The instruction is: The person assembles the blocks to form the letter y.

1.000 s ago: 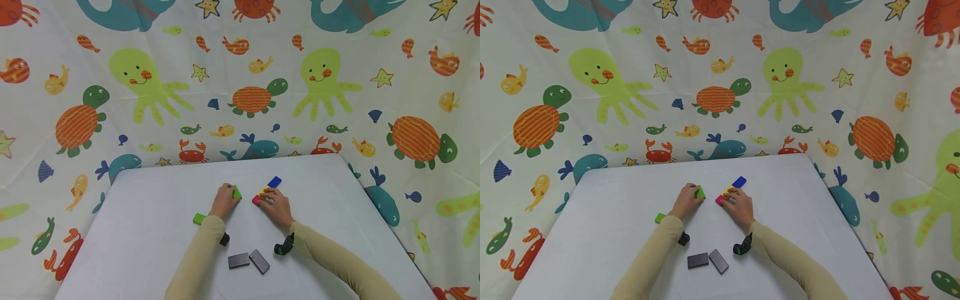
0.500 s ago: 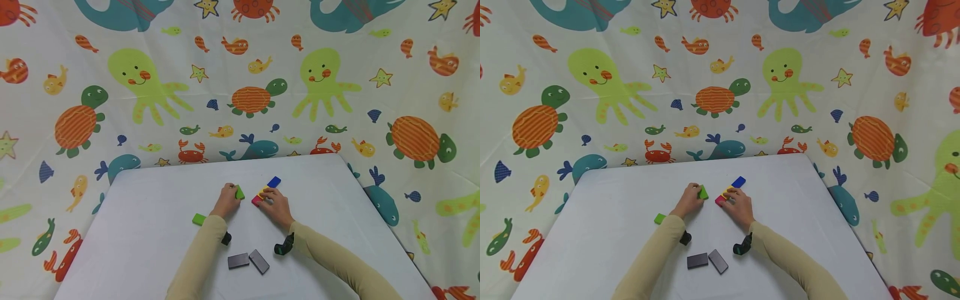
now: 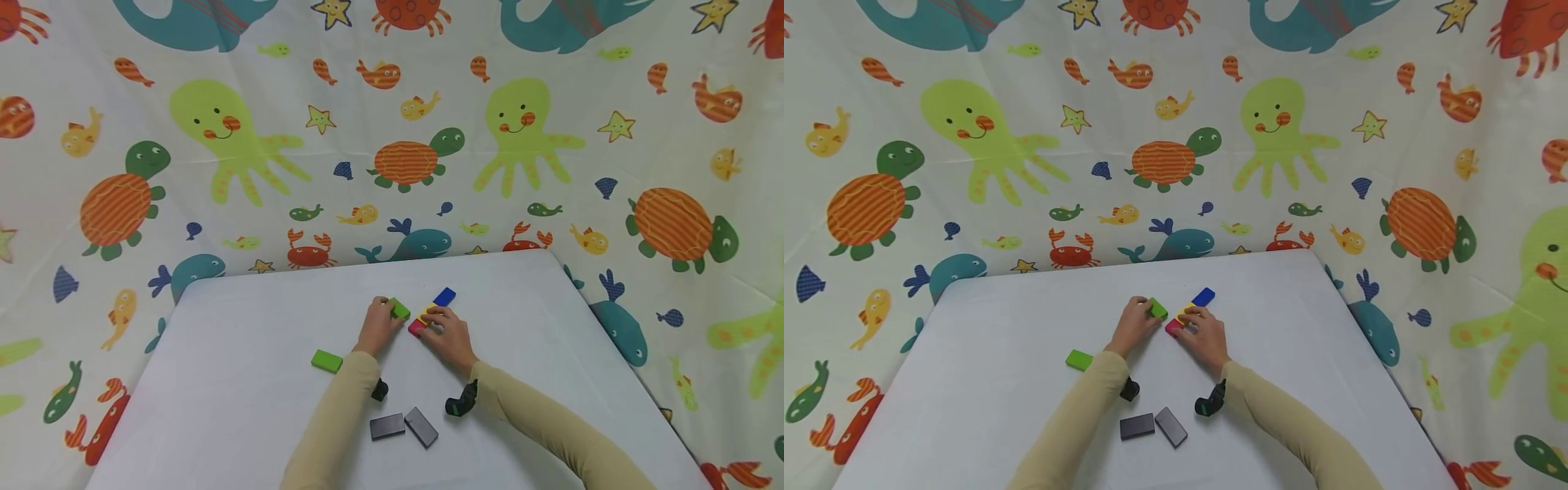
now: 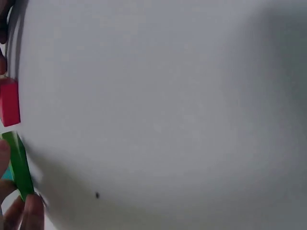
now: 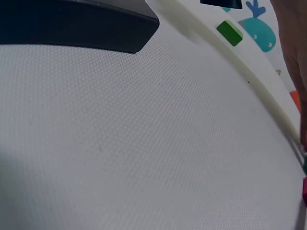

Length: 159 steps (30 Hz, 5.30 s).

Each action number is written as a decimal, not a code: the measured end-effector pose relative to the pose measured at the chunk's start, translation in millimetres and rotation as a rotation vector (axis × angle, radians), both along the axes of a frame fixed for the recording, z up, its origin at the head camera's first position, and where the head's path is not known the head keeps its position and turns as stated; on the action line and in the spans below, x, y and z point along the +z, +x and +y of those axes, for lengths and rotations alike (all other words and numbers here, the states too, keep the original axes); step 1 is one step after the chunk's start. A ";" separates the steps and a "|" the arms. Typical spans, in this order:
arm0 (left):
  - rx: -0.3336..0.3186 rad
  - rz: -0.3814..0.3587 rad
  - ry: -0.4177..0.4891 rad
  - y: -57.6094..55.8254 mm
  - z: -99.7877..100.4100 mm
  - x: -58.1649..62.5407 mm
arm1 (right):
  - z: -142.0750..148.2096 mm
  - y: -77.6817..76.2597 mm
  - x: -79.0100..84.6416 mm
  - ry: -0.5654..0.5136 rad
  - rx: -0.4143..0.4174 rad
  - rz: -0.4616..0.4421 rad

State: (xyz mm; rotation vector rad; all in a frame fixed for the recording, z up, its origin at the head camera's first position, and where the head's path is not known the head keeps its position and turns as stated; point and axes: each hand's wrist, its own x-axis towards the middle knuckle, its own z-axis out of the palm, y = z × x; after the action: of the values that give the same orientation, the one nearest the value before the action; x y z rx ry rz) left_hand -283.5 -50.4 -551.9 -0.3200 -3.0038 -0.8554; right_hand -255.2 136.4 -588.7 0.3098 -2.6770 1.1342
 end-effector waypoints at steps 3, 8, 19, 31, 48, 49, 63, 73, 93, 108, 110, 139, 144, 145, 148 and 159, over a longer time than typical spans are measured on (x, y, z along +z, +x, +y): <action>-0.006 -0.030 -0.027 0.6 1.6 0.5 | -0.7 -0.8 -0.8 0.000 0.003 0.001; 0.003 -0.049 -0.006 3.8 3.3 2.7 | -1.6 -0.3 1.2 -0.004 0.001 0.009; -0.004 -0.038 -0.014 6.3 5.9 2.5 | -0.9 1.5 0.8 0.005 0.000 0.018; -0.009 -0.023 -0.049 7.2 9.3 1.1 | -1.7 0.7 -0.2 -0.006 0.003 0.037; -0.007 -0.040 -0.035 8.4 11.7 4.1 | -1.4 1.2 2.2 -0.003 0.011 0.020; -0.007 -0.037 -0.033 8.6 11.6 4.2 | -1.3 1.2 2.5 -0.001 0.013 0.024; -0.001 -0.019 -0.005 9.4 11.6 2.8 | -0.5 0.4 1.5 0.003 0.004 -0.002; 0.008 0.063 0.008 11.6 2.5 -0.3 | 0.8 0.5 -1.2 0.002 0.001 0.026; 0.187 0.287 -0.397 70.3 -65.5 -2.1 | 6.3 0.9 0.2 -0.010 0.011 -0.061; 0.213 0.122 -0.391 95.4 -71.6 6.8 | 1.1 2.3 0.2 -0.014 0.003 -0.036; 0.199 0.152 -0.400 94.0 -69.6 6.8 | 0.1 2.7 0.7 -0.015 0.003 -0.032; 0.077 0.091 -0.145 45.7 -58.0 7.5 | -2.1 0.8 -4.2 0.008 -0.006 -0.033; 0.078 0.115 -0.030 34.2 -57.0 -0.7 | -1.6 0.0 -4.1 0.011 -0.012 -0.046; 0.074 0.114 0.003 31.8 -56.9 -2.9 | -1.5 0.0 -3.9 0.010 -0.013 -0.047; 0.049 0.096 0.111 24.6 -57.0 -8.6 | -1.2 0.1 -3.1 0.004 -0.010 -0.038; 0.013 0.068 0.219 13.6 -54.0 -10.8 | -0.6 0.9 0.2 -0.010 -0.003 -0.009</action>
State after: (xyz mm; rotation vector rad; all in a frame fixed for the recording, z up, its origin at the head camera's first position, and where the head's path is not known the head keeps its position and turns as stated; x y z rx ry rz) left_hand -269.9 -104.4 -562.7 -0.3178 -2.8119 -1.1347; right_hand -254.3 135.8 -588.4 0.3002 -2.6778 1.1510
